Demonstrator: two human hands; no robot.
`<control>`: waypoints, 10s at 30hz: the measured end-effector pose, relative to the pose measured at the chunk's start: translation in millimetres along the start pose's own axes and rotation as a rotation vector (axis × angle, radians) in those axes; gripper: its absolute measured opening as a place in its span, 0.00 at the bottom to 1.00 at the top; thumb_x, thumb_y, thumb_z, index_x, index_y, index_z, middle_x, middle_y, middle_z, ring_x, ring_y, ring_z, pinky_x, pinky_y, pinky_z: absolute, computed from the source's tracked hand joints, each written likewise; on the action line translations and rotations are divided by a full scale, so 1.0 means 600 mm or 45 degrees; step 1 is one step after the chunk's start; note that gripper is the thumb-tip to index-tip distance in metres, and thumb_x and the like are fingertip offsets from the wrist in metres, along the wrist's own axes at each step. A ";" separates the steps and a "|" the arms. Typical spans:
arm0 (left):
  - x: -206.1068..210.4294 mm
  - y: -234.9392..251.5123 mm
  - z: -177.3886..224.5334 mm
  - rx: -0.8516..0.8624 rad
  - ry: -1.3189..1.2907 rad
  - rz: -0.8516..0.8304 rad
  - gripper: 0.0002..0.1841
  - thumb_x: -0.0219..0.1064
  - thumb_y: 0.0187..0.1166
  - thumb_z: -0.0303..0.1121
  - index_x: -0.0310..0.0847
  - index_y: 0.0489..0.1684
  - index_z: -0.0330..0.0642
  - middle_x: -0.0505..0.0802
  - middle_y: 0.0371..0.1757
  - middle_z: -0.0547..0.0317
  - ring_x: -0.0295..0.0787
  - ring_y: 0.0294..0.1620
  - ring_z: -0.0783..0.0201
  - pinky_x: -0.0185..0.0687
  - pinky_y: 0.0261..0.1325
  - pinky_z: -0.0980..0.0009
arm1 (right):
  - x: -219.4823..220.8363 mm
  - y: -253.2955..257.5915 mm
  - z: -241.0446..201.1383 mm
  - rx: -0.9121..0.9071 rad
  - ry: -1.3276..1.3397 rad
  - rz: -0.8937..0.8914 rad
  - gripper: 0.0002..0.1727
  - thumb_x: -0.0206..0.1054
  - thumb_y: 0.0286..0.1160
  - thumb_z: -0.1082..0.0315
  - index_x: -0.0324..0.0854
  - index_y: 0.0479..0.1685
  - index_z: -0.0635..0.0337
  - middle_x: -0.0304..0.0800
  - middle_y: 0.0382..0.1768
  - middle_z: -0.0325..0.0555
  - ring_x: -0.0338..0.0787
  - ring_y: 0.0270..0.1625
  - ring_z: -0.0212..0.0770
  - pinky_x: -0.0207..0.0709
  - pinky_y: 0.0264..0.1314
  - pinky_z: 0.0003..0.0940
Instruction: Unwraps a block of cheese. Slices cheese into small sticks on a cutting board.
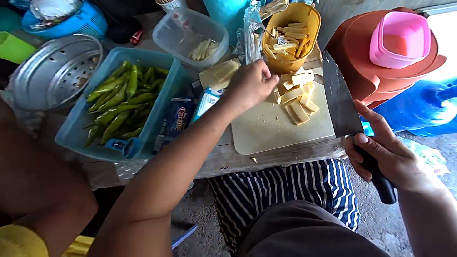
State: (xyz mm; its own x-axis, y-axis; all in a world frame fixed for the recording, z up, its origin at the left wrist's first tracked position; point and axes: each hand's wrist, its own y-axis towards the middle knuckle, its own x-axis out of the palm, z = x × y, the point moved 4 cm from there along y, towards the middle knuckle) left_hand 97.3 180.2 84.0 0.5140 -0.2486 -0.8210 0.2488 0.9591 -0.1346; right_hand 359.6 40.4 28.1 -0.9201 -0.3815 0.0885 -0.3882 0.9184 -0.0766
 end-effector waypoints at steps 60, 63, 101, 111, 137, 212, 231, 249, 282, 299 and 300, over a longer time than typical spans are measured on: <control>0.168 -0.227 -0.090 0.642 0.105 0.788 0.10 0.66 0.78 0.19 0.92 0.49 0.31 0.95 0.53 0.46 0.88 0.60 0.49 0.78 0.69 0.68 | 0.124 0.051 -0.036 -0.145 -1.653 -0.431 0.31 0.47 0.90 0.54 0.59 0.92 0.43 0.79 0.21 0.37 0.78 0.17 0.38 0.71 0.17 0.34; 0.168 -0.225 -0.090 0.644 0.102 0.797 0.10 0.65 0.79 0.19 0.93 0.49 0.32 0.95 0.53 0.46 0.88 0.61 0.50 0.77 0.69 0.69 | 0.138 0.041 -0.041 -0.193 -1.823 -0.473 0.30 0.49 0.90 0.58 0.60 0.93 0.43 0.76 0.20 0.41 0.77 0.13 0.44 0.68 0.12 0.38; 0.163 -0.221 -0.088 0.617 0.121 0.790 0.07 0.67 0.79 0.21 0.91 0.43 0.31 0.95 0.48 0.43 0.90 0.60 0.48 0.80 0.69 0.68 | 0.100 0.045 -0.024 -0.090 -1.512 -0.492 0.30 0.49 0.91 0.51 0.59 0.92 0.37 0.77 0.20 0.32 0.75 0.17 0.31 0.70 0.18 0.30; 0.125 -0.191 -0.076 0.800 0.465 0.286 0.09 0.64 0.83 0.25 0.89 0.51 0.33 0.90 0.59 0.39 0.83 0.68 0.38 0.75 0.74 0.50 | 0.101 0.004 -0.072 -0.540 -1.878 -0.218 0.28 0.53 0.89 0.62 0.67 0.89 0.43 0.78 0.25 0.48 0.75 0.11 0.47 0.63 0.09 0.39; 0.124 -0.153 -0.038 -0.402 -2.378 0.160 0.13 0.49 0.94 0.45 0.77 0.54 0.52 0.90 0.49 0.64 0.91 0.52 0.68 0.88 0.57 0.68 | 0.087 0.042 0.035 0.352 0.270 -0.489 0.33 0.49 0.91 0.55 0.45 0.92 0.23 0.78 0.23 0.34 0.79 0.13 0.25 0.75 0.13 0.16; 0.050 -0.063 0.044 0.286 -0.345 -0.718 0.09 0.74 0.75 0.26 0.86 0.48 0.32 0.93 0.41 0.52 0.89 0.39 0.67 0.85 0.49 0.69 | -0.024 -0.032 0.022 -0.008 0.259 0.084 0.29 0.52 0.91 0.51 0.51 0.89 0.23 0.81 0.25 0.31 0.76 0.12 0.24 0.73 0.10 0.17; 0.055 -0.103 -0.031 0.083 -0.519 -0.122 0.06 0.74 0.76 0.29 0.85 0.45 0.39 0.92 0.34 0.64 0.87 0.35 0.78 0.83 0.44 0.79 | -0.012 -0.021 0.028 0.027 0.248 0.063 0.28 0.43 0.94 0.59 0.50 0.90 0.27 0.78 0.23 0.36 0.77 0.11 0.28 0.75 0.10 0.19; 0.090 -0.084 -0.013 0.542 0.225 -0.069 0.25 0.72 0.68 0.21 0.85 0.69 0.42 0.85 0.72 0.43 0.77 0.75 0.40 0.67 0.76 0.39 | -0.013 -0.017 0.030 0.034 0.247 0.026 0.29 0.45 0.93 0.58 0.49 0.91 0.27 0.77 0.22 0.37 0.77 0.11 0.28 0.75 0.10 0.19; 0.166 -0.204 -0.073 0.636 0.082 0.762 0.11 0.65 0.79 0.19 0.93 0.51 0.34 0.96 0.53 0.48 0.89 0.62 0.52 0.78 0.71 0.68 | 0.137 0.041 -0.041 -0.149 -1.789 -0.356 0.31 0.50 0.91 0.57 0.57 0.94 0.40 0.73 0.18 0.39 0.76 0.14 0.43 0.66 0.13 0.37; 0.170 -0.210 -0.074 0.624 0.085 0.791 0.09 0.66 0.79 0.20 0.93 0.47 0.32 0.96 0.52 0.45 0.91 0.61 0.50 0.81 0.69 0.67 | 0.096 0.066 -0.035 0.078 -1.484 -0.453 0.31 0.50 0.90 0.52 0.55 0.93 0.37 0.73 0.16 0.28 0.73 0.14 0.25 0.68 0.15 0.24; 0.171 -0.210 -0.074 0.621 0.085 0.799 0.09 0.66 0.79 0.20 0.93 0.47 0.32 0.95 0.51 0.45 0.90 0.61 0.50 0.80 0.69 0.68 | 0.102 0.063 -0.040 0.007 -1.569 -0.424 0.31 0.49 0.90 0.53 0.57 0.93 0.40 0.75 0.16 0.32 0.74 0.14 0.30 0.68 0.15 0.29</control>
State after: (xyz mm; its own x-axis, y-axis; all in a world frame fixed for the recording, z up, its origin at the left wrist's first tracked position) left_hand 82.3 40.0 -7.9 0.6309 0.3415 -0.6967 0.2684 0.7464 0.6089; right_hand 289.7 53.9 54.6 -0.2172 -0.4396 -0.8715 -0.6057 0.7609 -0.2328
